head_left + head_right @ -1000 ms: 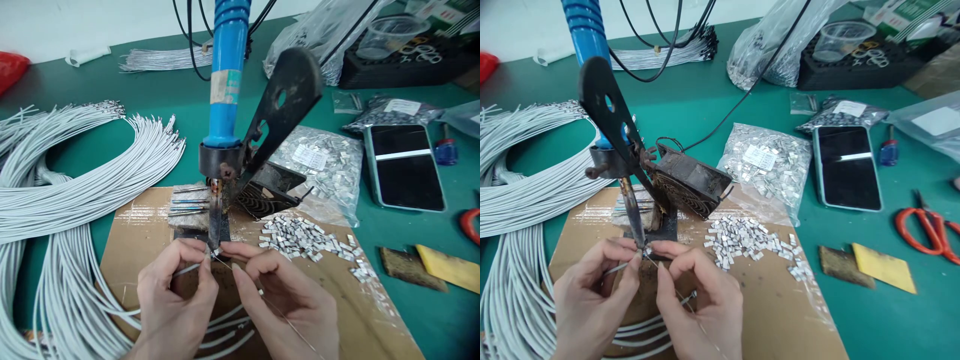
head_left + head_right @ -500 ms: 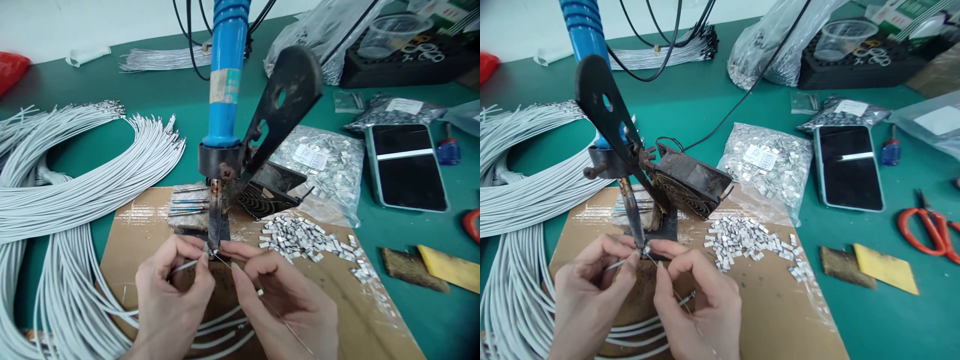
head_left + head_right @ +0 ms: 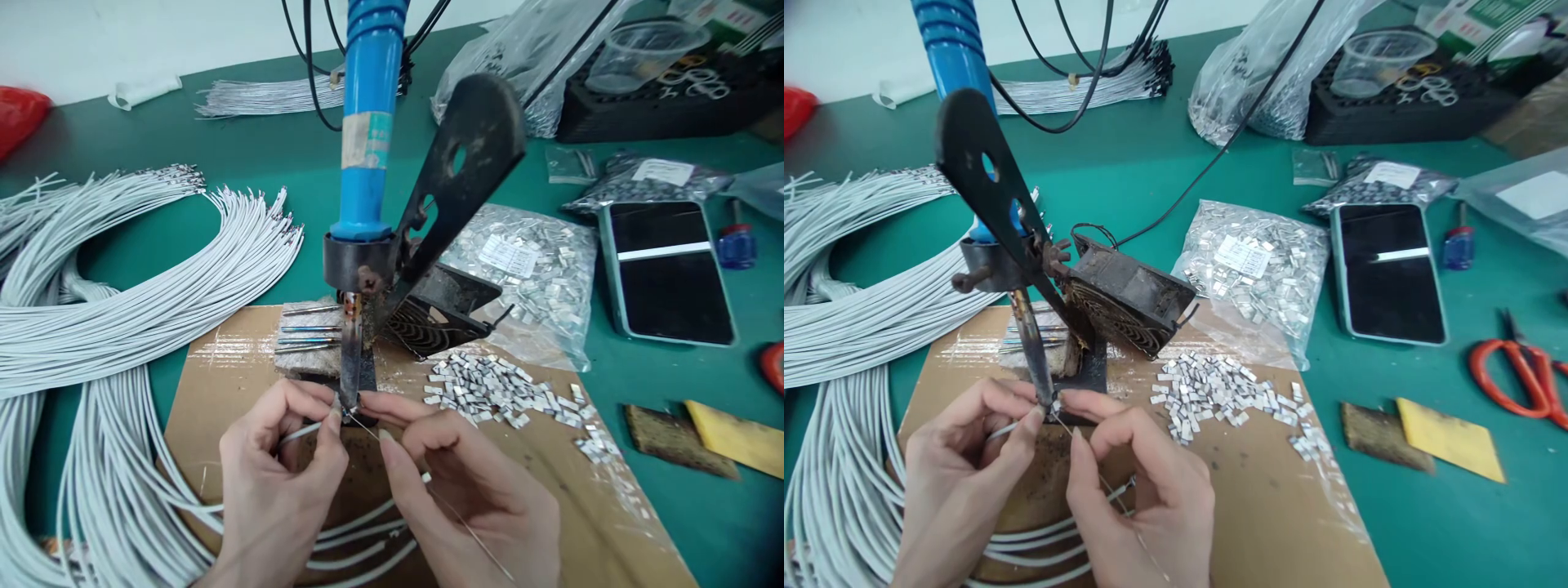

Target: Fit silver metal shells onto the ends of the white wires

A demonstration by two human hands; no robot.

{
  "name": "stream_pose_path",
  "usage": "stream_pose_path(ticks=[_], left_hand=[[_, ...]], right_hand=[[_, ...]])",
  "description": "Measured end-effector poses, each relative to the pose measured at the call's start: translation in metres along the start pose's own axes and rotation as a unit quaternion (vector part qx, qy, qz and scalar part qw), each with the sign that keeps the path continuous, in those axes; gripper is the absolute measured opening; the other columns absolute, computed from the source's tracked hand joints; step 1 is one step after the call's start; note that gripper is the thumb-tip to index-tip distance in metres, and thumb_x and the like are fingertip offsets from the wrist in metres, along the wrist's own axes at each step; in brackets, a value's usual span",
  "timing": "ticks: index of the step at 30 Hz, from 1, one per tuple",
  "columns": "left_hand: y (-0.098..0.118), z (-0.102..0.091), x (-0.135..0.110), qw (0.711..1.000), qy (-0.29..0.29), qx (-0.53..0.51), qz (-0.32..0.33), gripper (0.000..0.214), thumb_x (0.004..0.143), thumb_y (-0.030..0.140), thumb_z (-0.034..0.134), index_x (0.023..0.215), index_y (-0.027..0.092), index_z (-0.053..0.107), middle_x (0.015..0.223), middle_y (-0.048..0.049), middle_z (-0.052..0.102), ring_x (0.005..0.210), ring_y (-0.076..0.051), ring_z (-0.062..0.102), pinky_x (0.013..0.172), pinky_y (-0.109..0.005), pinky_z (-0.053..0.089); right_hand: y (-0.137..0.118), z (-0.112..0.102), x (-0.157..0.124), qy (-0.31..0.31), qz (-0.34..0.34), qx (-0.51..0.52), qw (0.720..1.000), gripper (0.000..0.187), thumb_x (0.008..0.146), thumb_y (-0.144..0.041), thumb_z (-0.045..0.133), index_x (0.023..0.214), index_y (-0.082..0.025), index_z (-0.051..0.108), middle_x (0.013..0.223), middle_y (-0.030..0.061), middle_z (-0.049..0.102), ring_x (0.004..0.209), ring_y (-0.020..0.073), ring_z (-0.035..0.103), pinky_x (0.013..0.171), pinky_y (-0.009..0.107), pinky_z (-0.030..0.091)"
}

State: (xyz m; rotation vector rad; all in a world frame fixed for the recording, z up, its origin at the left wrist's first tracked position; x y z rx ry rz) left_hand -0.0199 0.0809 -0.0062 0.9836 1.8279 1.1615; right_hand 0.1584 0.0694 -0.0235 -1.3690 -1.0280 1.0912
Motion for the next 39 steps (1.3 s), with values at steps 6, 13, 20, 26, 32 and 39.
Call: stream_pose_path(ticks=[6, 13, 20, 26, 32, 39], left_hand=[[0.0024, -0.0007, -0.0005, 1.0, 0.003, -0.008, 0.005, 0.014, 0.068, 0.021, 0.075, 0.058, 0.02, 0.065, 0.08, -0.0022, 0.073, 0.063, -0.012, 0.059, 0.044, -0.018, 0.034], [0.0022, 0.0004, 0.0, 1.0, -0.006, -0.01, 0.009, 0.014, 0.069, 0.019, 0.076, 0.06, 0.02, 0.066, 0.082, -0.0024, 0.074, 0.061, -0.012, 0.058, 0.042, -0.018, 0.034], [-0.0006, 0.0012, 0.0003, 1.0, -0.014, -0.019, 0.001, 0.014, 0.069, 0.018, 0.077, 0.06, 0.02, 0.066, 0.083, -0.0027, 0.074, 0.065, -0.013, 0.062, 0.043, -0.017, 0.035], [0.0002, -0.0008, 0.0002, 1.0, -0.007, -0.019, -0.003, 0.014, 0.068, 0.019, 0.077, 0.06, 0.02, 0.066, 0.084, -0.0038, 0.074, 0.069, -0.014, 0.064, 0.043, -0.017, 0.037], [-0.0019, 0.0006, 0.0006, 1.0, -0.012, -0.016, -0.01, 0.012, 0.067, 0.018, 0.077, 0.06, 0.019, 0.067, 0.084, -0.0031, 0.074, 0.065, -0.012, 0.063, 0.043, -0.016, 0.035], [0.0008, 0.0009, 0.0006, 1.0, -0.019, -0.008, 0.001, 0.013, 0.068, 0.019, 0.077, 0.06, 0.019, 0.066, 0.083, -0.0034, 0.074, 0.057, -0.01, 0.057, 0.041, -0.018, 0.033]], right_hand=[[-0.0019, -0.0021, 0.0003, 0.002, 0.001, 0.0, 1.0, 0.023, 0.09, -0.02, 0.071, 0.069, -0.022, 0.061, 0.106, 0.0064, 0.084, 0.095, 0.0223, 0.081, 0.051, 0.016, 0.056], [-0.0036, -0.0022, 0.0009, 0.004, -0.003, 0.007, 1.0, 0.023, 0.09, -0.018, 0.072, 0.069, -0.023, 0.063, 0.105, 0.008, 0.084, 0.093, 0.0234, 0.081, 0.064, 0.023, 0.063], [-0.0021, -0.0017, 0.0, 0.004, 0.001, 0.01, 1.0, 0.023, 0.09, -0.018, 0.072, 0.07, -0.023, 0.063, 0.106, 0.0074, 0.083, 0.097, 0.0235, 0.081, 0.051, 0.017, 0.057], [-0.0015, -0.0009, 0.0001, 0.004, 0.007, 0.009, 1.0, 0.024, 0.09, -0.019, 0.073, 0.069, -0.022, 0.061, 0.105, 0.0076, 0.083, 0.098, 0.0239, 0.08, 0.048, 0.017, 0.055], [0.0002, -0.0004, -0.0006, 0.005, 0.013, 0.011, 1.0, 0.025, 0.091, -0.021, 0.072, 0.068, -0.022, 0.062, 0.107, 0.0102, 0.083, 0.103, 0.027, 0.079, 0.047, 0.018, 0.055], [-0.003, -0.0012, 0.0007, 0.005, 0.001, 0.005, 1.0, 0.024, 0.09, -0.021, 0.073, 0.068, -0.023, 0.064, 0.102, 0.0087, 0.083, 0.099, 0.0258, 0.08, 0.047, 0.019, 0.054]])
Point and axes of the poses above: each hand's wrist, its own x-axis towards the middle knuckle, its own z-axis out of the palm, y = z × x, the point moved 9 cm from there along x, towards the middle knuckle
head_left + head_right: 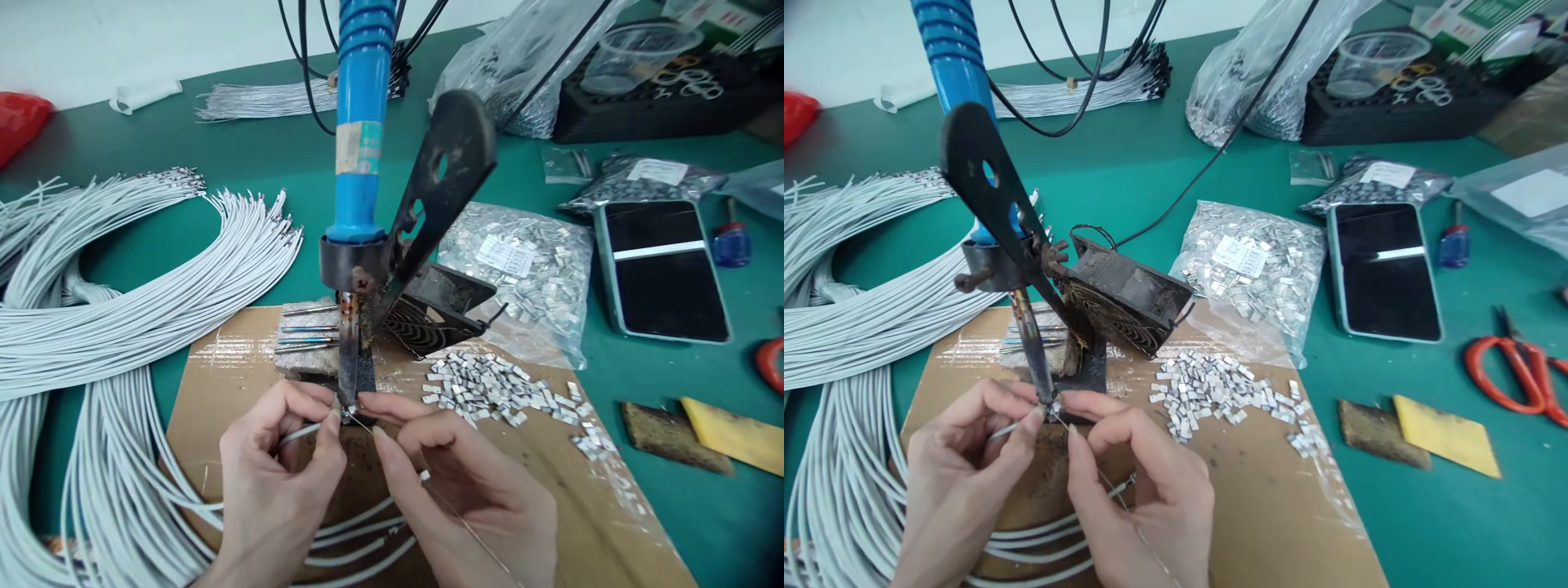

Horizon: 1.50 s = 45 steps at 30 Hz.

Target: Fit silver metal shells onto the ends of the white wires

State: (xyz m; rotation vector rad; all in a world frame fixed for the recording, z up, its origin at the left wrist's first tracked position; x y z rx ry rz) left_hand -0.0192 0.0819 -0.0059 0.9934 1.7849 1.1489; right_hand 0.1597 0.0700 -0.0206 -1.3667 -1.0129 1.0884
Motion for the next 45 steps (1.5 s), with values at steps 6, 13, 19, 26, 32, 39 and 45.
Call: stream_pose_path(ticks=[6, 13, 19, 26, 32, 39, 45], left_hand=[[-0.002, 0.0, 0.0, 1.0, -0.008, -0.007, -0.002, 0.013, 0.069, 0.018, 0.078, 0.062, 0.019, 0.067, 0.085, -0.0034, 0.074, 0.067, -0.013, 0.064, 0.044, -0.017, 0.037], [-0.002, 0.0, 0.0, 1.0, -0.001, -0.014, -0.002, 0.014, 0.068, 0.018, 0.079, 0.061, 0.018, 0.067, 0.083, -0.0033, 0.073, 0.061, -0.011, 0.058, 0.043, -0.017, 0.031], [-0.002, 0.0, 0.0, 1.0, -0.007, 0.003, 0.007, 0.013, 0.068, 0.018, 0.078, 0.061, 0.018, 0.068, 0.083, -0.0031, 0.073, 0.054, -0.009, 0.052, 0.042, -0.018, 0.032], [-0.002, 0.0, -0.001, 1.0, -0.007, -0.011, 0.003, 0.012, 0.068, 0.017, 0.079, 0.062, 0.019, 0.069, 0.084, -0.0035, 0.073, 0.071, -0.015, 0.066, 0.044, -0.016, 0.037], [0.0, -0.001, -0.001, 1.0, -0.005, -0.004, 0.012, 0.012, 0.069, 0.018, 0.078, 0.062, 0.019, 0.068, 0.082, -0.0037, 0.074, 0.066, -0.014, 0.062, 0.044, -0.017, 0.036], [-0.003, 0.0, -0.001, 1.0, -0.009, -0.003, 0.007, 0.012, 0.069, 0.017, 0.078, 0.062, 0.019, 0.069, 0.084, -0.003, 0.074, 0.068, -0.013, 0.063, 0.044, -0.015, 0.037], [-0.003, -0.001, -0.002, 1.0, 0.001, 0.017, 0.015, 0.013, 0.071, 0.02, 0.076, 0.061, 0.021, 0.068, 0.08, -0.0021, 0.073, 0.073, -0.015, 0.065, 0.044, -0.015, 0.036]], right_hand=[[0.0, 0.0, 0.0, 0.004, 0.004, 0.007, 1.0, 0.023, 0.089, -0.019, 0.073, 0.068, -0.023, 0.064, 0.101, 0.006, 0.083, 0.101, 0.0235, 0.08, 0.053, 0.018, 0.056], [0.002, 0.001, 0.0, 0.0, 0.011, 0.014, 1.0, 0.023, 0.089, -0.019, 0.074, 0.069, -0.022, 0.064, 0.102, 0.0068, 0.083, 0.1, 0.0242, 0.08, 0.051, 0.018, 0.057], [0.001, 0.0, 0.001, 0.002, 0.002, 0.014, 1.0, 0.022, 0.089, -0.019, 0.075, 0.069, -0.022, 0.065, 0.099, 0.0085, 0.083, 0.099, 0.0256, 0.08, 0.05, 0.019, 0.058], [0.001, 0.0, 0.0, 0.01, 0.009, 0.02, 1.0, 0.022, 0.088, -0.018, 0.075, 0.068, -0.022, 0.067, 0.099, 0.0058, 0.083, 0.098, 0.0227, 0.08, 0.053, 0.017, 0.056], [0.002, 0.002, -0.001, 0.005, 0.012, 0.034, 0.999, 0.022, 0.09, -0.018, 0.074, 0.069, -0.023, 0.066, 0.102, 0.0041, 0.083, 0.091, 0.0193, 0.08, 0.053, 0.016, 0.054], [0.007, 0.003, -0.002, 0.008, 0.017, 0.034, 0.999, 0.022, 0.09, -0.021, 0.073, 0.07, -0.024, 0.066, 0.102, 0.002, 0.082, 0.097, 0.0194, 0.08, 0.051, 0.015, 0.052], [0.011, 0.003, -0.001, 0.008, 0.035, 0.034, 0.999, 0.022, 0.089, -0.024, 0.074, 0.069, -0.024, 0.066, 0.101, 0.0002, 0.082, 0.096, 0.0172, 0.079, 0.053, 0.013, 0.051]])
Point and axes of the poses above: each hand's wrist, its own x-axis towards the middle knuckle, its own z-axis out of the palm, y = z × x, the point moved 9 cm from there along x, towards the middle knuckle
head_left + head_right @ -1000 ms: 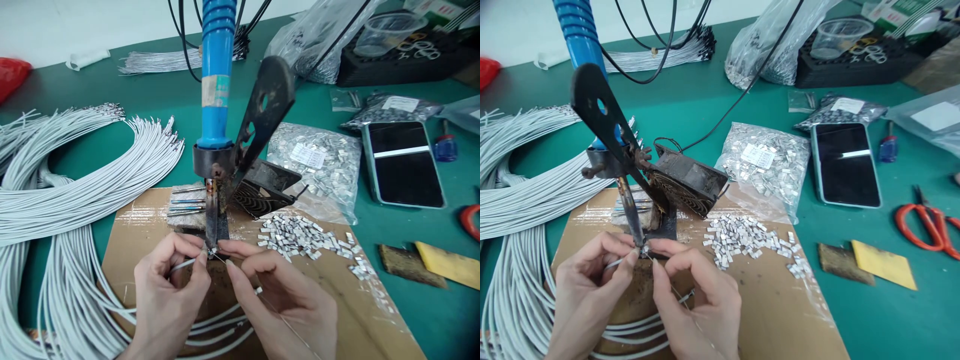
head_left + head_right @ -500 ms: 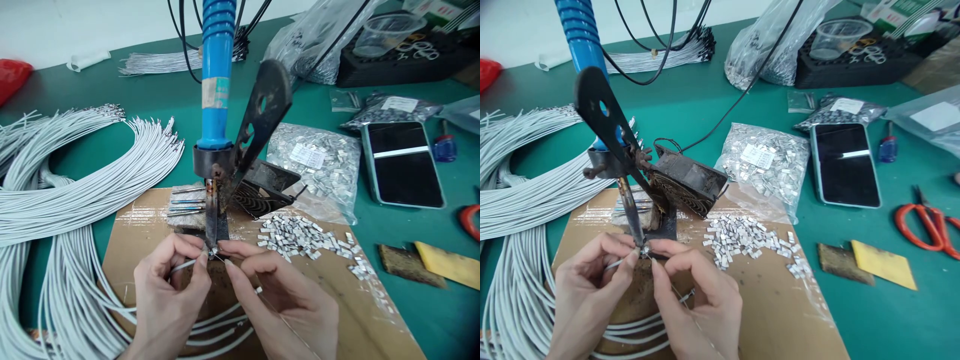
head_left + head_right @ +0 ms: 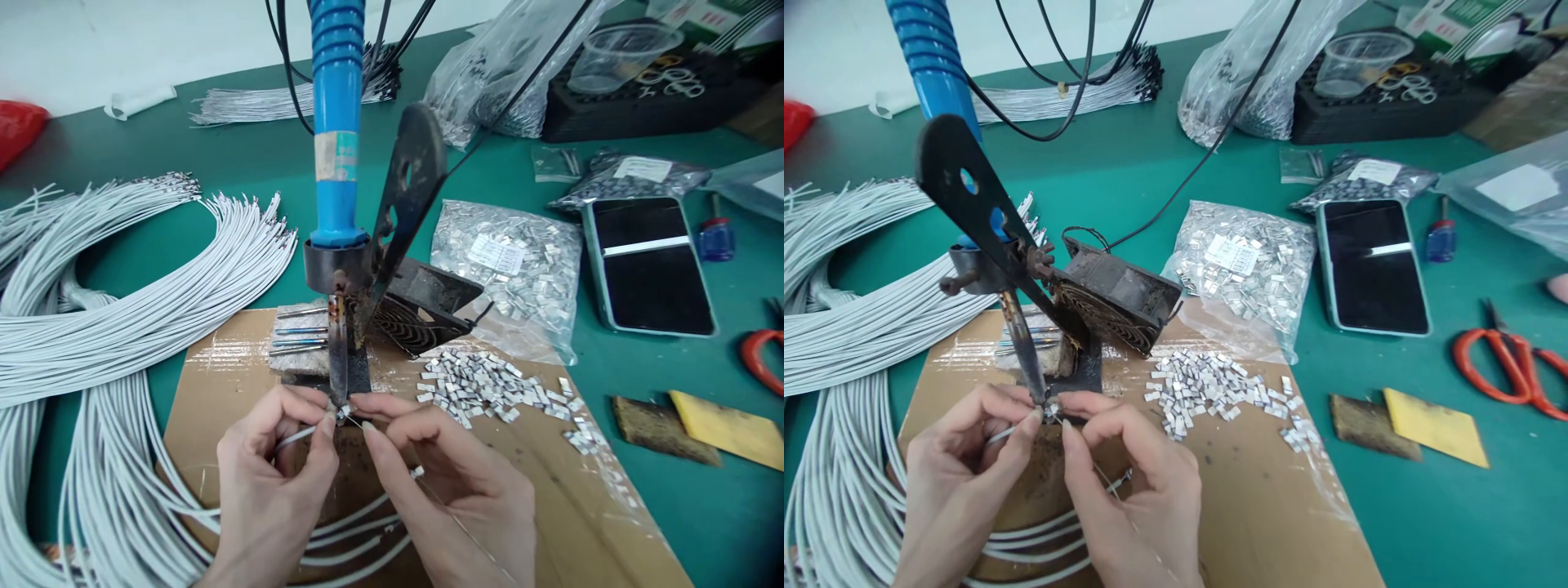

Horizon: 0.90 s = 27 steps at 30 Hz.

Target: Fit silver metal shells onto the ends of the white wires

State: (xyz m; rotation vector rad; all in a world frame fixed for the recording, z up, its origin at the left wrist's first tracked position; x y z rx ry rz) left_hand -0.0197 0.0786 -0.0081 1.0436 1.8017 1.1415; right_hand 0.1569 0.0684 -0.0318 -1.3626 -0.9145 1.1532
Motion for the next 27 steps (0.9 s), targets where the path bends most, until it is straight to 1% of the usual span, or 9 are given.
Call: stream_pose_path(ticks=[2, 5, 9, 14, 21, 24, 27], left_hand=[[0.0013, -0.0007, -0.0006, 1.0, 0.006, 0.007, 0.003, 0.013, 0.072, 0.021, 0.075, 0.061, 0.021, 0.068, 0.08, -0.0021, 0.073, 0.073, -0.015, 0.065, 0.044, -0.015, 0.036], [0.0025, -0.0004, -0.001, 1.0, 0.009, -0.001, -0.001, 0.013, 0.071, 0.022, 0.076, 0.061, 0.022, 0.067, 0.082, -0.0025, 0.074, 0.072, -0.015, 0.065, 0.044, -0.016, 0.037], [0.0034, 0.0004, -0.0015, 1.0, 0.008, -0.015, -0.004, 0.013, 0.071, 0.022, 0.076, 0.061, 0.022, 0.067, 0.082, -0.0033, 0.074, 0.074, -0.016, 0.066, 0.043, -0.017, 0.035], [0.0039, -0.0003, -0.0019, 1.0, 0.009, -0.023, 0.002, 0.013, 0.072, 0.021, 0.076, 0.061, 0.022, 0.069, 0.081, -0.0023, 0.074, 0.077, -0.016, 0.066, 0.044, -0.015, 0.036], [0.0018, -0.0008, -0.001, 1.0, 0.0, -0.018, 0.007, 0.013, 0.072, 0.02, 0.076, 0.063, 0.022, 0.068, 0.082, -0.0007, 0.074, 0.073, -0.014, 0.066, 0.048, -0.014, 0.04], [0.0009, -0.0011, -0.0008, 1.0, 0.001, -0.016, 0.007, 0.012, 0.072, 0.019, 0.076, 0.063, 0.022, 0.069, 0.082, -0.0007, 0.074, 0.075, -0.014, 0.066, 0.048, -0.014, 0.039], [0.0002, -0.0006, -0.0009, 1.0, 0.0, -0.021, 0.006, 0.012, 0.071, 0.019, 0.076, 0.063, 0.022, 0.069, 0.083, -0.0008, 0.074, 0.076, -0.014, 0.066, 0.047, -0.014, 0.038]], right_hand=[[0.0007, -0.0001, 0.0001, 0.002, 0.002, 0.007, 1.0, 0.021, 0.088, -0.023, 0.074, 0.069, -0.024, 0.067, 0.102, -0.0003, 0.082, 0.098, 0.0169, 0.079, 0.056, 0.013, 0.053], [-0.0005, 0.0001, 0.0, 0.002, -0.008, 0.015, 1.0, 0.02, 0.088, -0.021, 0.075, 0.07, -0.025, 0.068, 0.103, -0.0014, 0.082, 0.092, 0.0149, 0.079, 0.063, 0.014, 0.056], [-0.001, 0.0001, 0.0001, 0.004, -0.01, 0.023, 1.0, 0.019, 0.087, -0.02, 0.076, 0.07, -0.025, 0.069, 0.103, -0.0013, 0.083, 0.09, 0.0146, 0.079, 0.058, 0.013, 0.054], [-0.002, -0.0007, 0.0004, 0.008, -0.019, 0.02, 1.0, 0.018, 0.086, -0.018, 0.077, 0.07, -0.024, 0.07, 0.101, 0.0001, 0.084, 0.086, 0.0149, 0.08, 0.059, 0.013, 0.056], [-0.0032, -0.0003, -0.0002, 0.006, -0.027, 0.017, 0.999, 0.018, 0.087, -0.019, 0.076, 0.071, -0.025, 0.07, 0.101, -0.0015, 0.083, 0.089, 0.0152, 0.08, 0.058, 0.012, 0.056], [-0.003, 0.0003, -0.0002, 0.004, -0.025, 0.019, 1.0, 0.018, 0.088, -0.02, 0.076, 0.071, -0.025, 0.07, 0.102, -0.0018, 0.083, 0.089, 0.015, 0.08, 0.058, 0.012, 0.056], [-0.0046, 0.0005, -0.0002, 0.005, -0.036, 0.016, 0.999, 0.018, 0.088, -0.018, 0.075, 0.072, -0.025, 0.07, 0.1, -0.0024, 0.083, 0.089, 0.014, 0.08, 0.062, 0.013, 0.057]])
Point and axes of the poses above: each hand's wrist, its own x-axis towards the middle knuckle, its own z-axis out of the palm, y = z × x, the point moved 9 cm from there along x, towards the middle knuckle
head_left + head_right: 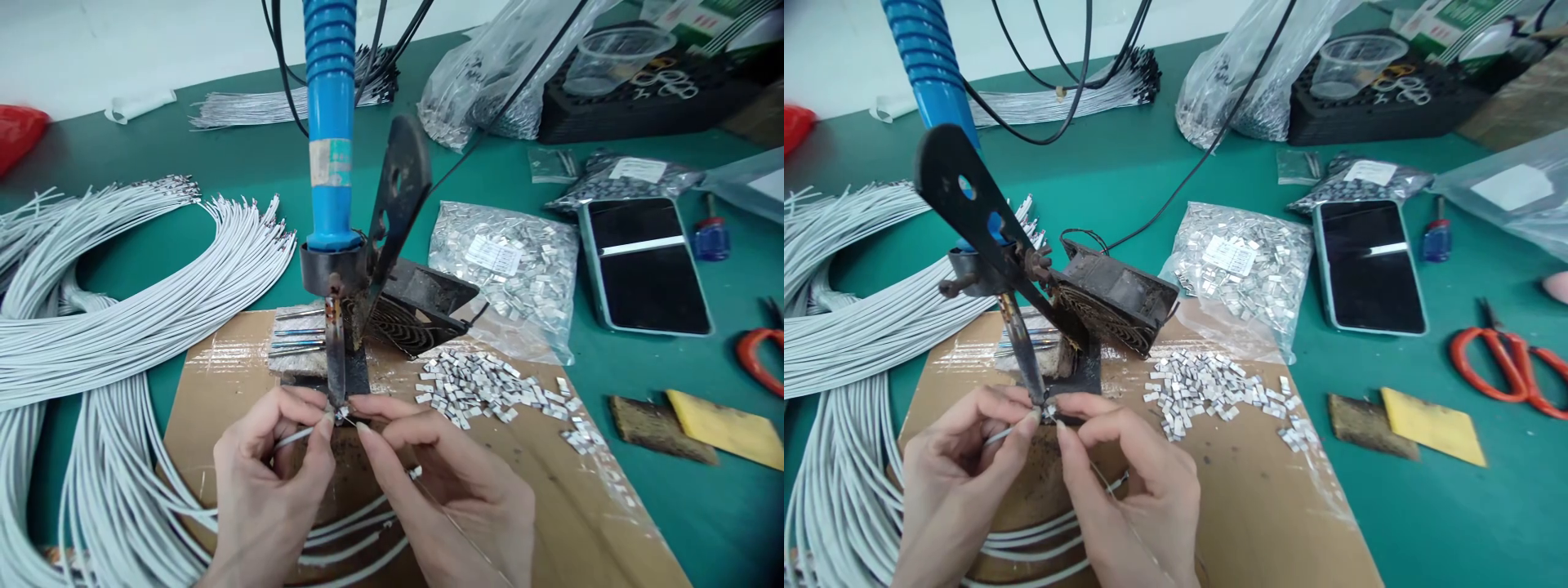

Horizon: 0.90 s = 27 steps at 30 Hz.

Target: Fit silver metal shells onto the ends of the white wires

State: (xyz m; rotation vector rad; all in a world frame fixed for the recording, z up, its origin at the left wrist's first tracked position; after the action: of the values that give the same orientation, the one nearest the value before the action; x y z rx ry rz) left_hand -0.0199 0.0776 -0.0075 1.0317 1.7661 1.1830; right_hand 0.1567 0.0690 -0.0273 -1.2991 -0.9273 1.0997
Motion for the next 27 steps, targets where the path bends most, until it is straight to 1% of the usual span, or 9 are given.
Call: stream_pose_path(ticks=[5, 10, 13, 18, 22, 25, 27], left_hand=[[0.0012, -0.0003, -0.0004, 1.0, 0.003, -0.002, 0.004, 0.013, 0.072, 0.019, 0.076, 0.063, 0.022, 0.068, 0.082, -0.0011, 0.074, 0.075, -0.014, 0.065, 0.046, -0.014, 0.037], [0.0018, -0.0005, -0.0004, 1.0, 0.001, -0.006, 0.005, 0.013, 0.072, 0.019, 0.077, 0.062, 0.022, 0.069, 0.082, -0.0021, 0.073, 0.075, -0.014, 0.065, 0.046, -0.014, 0.038], [0.0023, -0.0003, -0.0001, 1.0, -0.003, -0.006, 0.008, 0.013, 0.071, 0.018, 0.077, 0.062, 0.022, 0.069, 0.082, -0.0023, 0.073, 0.077, -0.015, 0.065, 0.047, -0.014, 0.04], [0.002, -0.0005, 0.0008, 1.0, -0.008, -0.006, 0.012, 0.014, 0.073, 0.018, 0.077, 0.062, 0.021, 0.068, 0.083, -0.0035, 0.073, 0.077, -0.017, 0.067, 0.047, -0.015, 0.043], [0.0012, 0.002, 0.0013, 0.999, -0.023, -0.012, 0.018, 0.013, 0.075, 0.017, 0.077, 0.064, 0.021, 0.07, 0.083, -0.0027, 0.073, 0.079, -0.017, 0.068, 0.054, -0.015, 0.049], [0.0009, 0.0016, 0.0009, 1.0, -0.021, -0.01, 0.021, 0.013, 0.074, 0.017, 0.078, 0.065, 0.022, 0.071, 0.084, -0.0023, 0.074, 0.08, -0.016, 0.069, 0.057, -0.015, 0.05], [0.0008, 0.0007, 0.0004, 1.0, -0.016, -0.008, 0.02, 0.013, 0.074, 0.016, 0.077, 0.064, 0.022, 0.07, 0.085, -0.0021, 0.074, 0.081, -0.016, 0.069, 0.057, -0.014, 0.05]], right_hand=[[0.0003, 0.0003, 0.0, 0.005, -0.007, 0.001, 1.0, 0.018, 0.087, -0.018, 0.075, 0.071, -0.026, 0.07, 0.099, -0.0026, 0.083, 0.085, 0.0124, 0.079, 0.058, 0.012, 0.055], [0.0, 0.0014, 0.0007, 0.001, -0.018, 0.018, 1.0, 0.018, 0.087, -0.014, 0.075, 0.073, -0.026, 0.073, 0.099, -0.0033, 0.084, 0.084, 0.0108, 0.079, 0.073, 0.013, 0.059], [-0.0019, 0.0016, 0.0007, -0.001, -0.031, 0.013, 0.999, 0.018, 0.087, -0.013, 0.075, 0.074, -0.026, 0.074, 0.1, -0.0025, 0.084, 0.085, 0.0111, 0.078, 0.07, 0.013, 0.058], [-0.002, -0.0003, 0.0001, 0.008, -0.029, -0.01, 1.0, 0.017, 0.087, -0.018, 0.076, 0.072, -0.024, 0.073, 0.099, 0.0026, 0.083, 0.086, 0.0162, 0.079, 0.061, 0.017, 0.058], [-0.0026, 0.0004, 0.0006, 0.004, -0.033, -0.004, 0.999, 0.017, 0.089, -0.017, 0.075, 0.073, -0.024, 0.072, 0.1, 0.0028, 0.084, 0.086, 0.0162, 0.079, 0.067, 0.019, 0.059], [-0.0031, 0.0013, 0.001, -0.001, -0.038, -0.007, 0.999, 0.017, 0.089, -0.016, 0.075, 0.074, -0.024, 0.072, 0.1, 0.0034, 0.083, 0.085, 0.0163, 0.079, 0.065, 0.019, 0.059], [-0.004, 0.0017, 0.0011, -0.003, -0.044, -0.008, 0.999, 0.017, 0.089, -0.015, 0.074, 0.075, -0.024, 0.073, 0.1, 0.0025, 0.083, 0.084, 0.0156, 0.079, 0.066, 0.019, 0.059]])
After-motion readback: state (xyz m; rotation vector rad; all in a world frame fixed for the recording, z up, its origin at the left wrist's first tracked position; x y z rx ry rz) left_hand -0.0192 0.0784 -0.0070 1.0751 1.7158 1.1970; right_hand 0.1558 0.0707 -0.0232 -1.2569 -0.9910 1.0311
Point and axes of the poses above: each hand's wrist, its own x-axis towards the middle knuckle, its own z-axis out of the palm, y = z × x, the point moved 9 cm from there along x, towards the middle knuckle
